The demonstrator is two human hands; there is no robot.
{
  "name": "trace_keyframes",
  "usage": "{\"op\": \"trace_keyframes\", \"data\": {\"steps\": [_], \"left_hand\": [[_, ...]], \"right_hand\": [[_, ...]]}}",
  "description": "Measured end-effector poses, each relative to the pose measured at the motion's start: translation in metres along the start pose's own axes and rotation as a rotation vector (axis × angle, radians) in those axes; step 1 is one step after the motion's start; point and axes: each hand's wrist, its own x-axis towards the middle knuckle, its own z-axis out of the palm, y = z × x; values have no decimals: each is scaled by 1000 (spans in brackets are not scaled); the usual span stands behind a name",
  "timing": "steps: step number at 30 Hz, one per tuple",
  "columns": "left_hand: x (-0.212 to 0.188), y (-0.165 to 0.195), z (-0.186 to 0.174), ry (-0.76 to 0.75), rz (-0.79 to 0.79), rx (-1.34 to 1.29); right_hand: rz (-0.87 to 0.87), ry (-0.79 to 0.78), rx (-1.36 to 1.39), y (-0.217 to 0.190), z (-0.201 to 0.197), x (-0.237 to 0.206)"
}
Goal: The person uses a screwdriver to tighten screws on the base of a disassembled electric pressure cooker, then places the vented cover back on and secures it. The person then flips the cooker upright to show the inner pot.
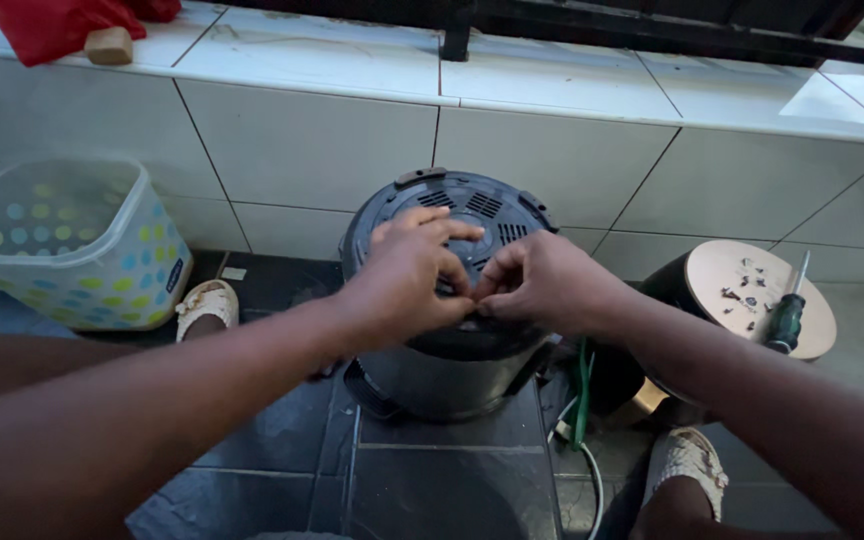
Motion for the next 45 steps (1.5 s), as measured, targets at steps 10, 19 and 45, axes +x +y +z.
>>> {"op": "trace_keyframes", "data": {"steps": [10, 19, 45], "left_hand": [[-7, 3, -1, 15, -120, -77], [13, -23, -23, 0, -242, -83], [16, -15, -13, -108, -274, -113]], "right_hand": [[45, -12, 16, -8, -2, -3], [97, -2, -34, -17, -6, -6], [-234, -69, -267, -24, -10, 3]]}}
